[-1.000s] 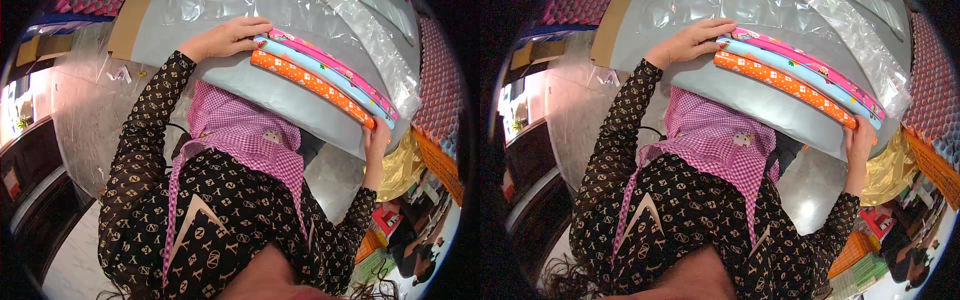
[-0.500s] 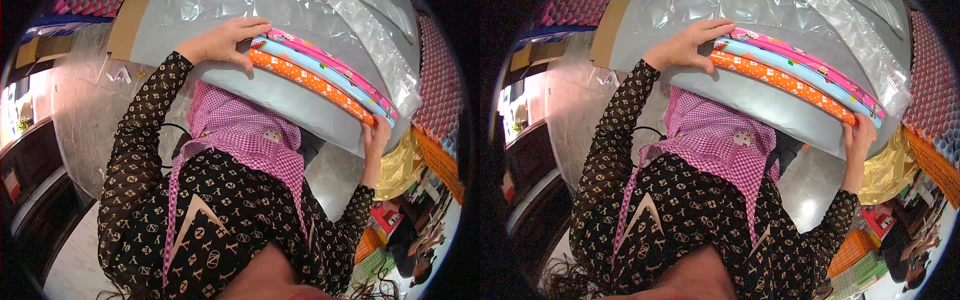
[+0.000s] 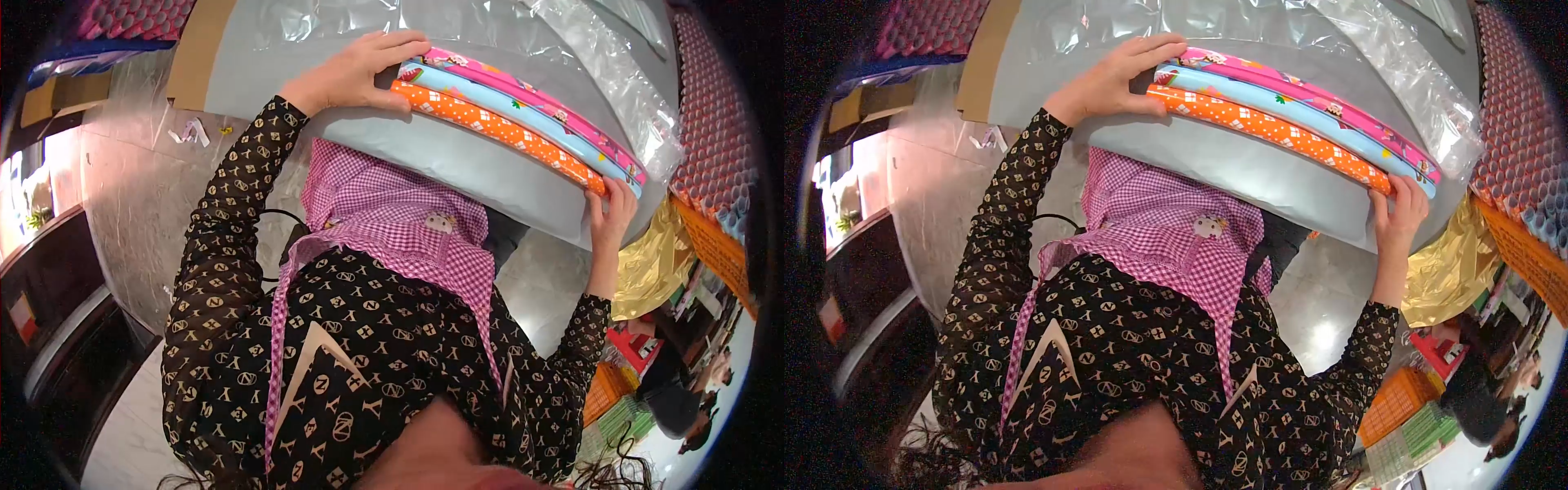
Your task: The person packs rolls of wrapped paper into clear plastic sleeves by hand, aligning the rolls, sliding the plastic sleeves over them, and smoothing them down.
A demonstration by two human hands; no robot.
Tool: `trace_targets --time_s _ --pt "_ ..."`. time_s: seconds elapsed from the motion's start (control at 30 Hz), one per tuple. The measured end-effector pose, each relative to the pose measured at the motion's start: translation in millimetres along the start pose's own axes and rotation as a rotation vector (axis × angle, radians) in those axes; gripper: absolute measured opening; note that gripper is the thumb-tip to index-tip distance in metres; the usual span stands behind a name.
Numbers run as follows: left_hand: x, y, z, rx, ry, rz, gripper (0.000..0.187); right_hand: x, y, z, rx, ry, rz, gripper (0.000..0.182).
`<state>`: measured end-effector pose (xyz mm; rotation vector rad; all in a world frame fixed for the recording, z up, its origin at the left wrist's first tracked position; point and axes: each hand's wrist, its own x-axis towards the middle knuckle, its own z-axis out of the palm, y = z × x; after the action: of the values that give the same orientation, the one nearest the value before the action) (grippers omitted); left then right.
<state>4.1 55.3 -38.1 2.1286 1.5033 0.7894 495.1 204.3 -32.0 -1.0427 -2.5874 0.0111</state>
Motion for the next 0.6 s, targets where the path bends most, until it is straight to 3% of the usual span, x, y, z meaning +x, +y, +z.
trace_targets --time_s 0.4,0.6 --pt "4 10 0 0.021 0.053 -0.009 0.081 2 -17 -6 0.024 0.051 0.032 0.047" --pt "6 15 0 0.013 0.036 -0.02 0.085 39 -72 -4 0.148 0.102 -0.163 0.053"
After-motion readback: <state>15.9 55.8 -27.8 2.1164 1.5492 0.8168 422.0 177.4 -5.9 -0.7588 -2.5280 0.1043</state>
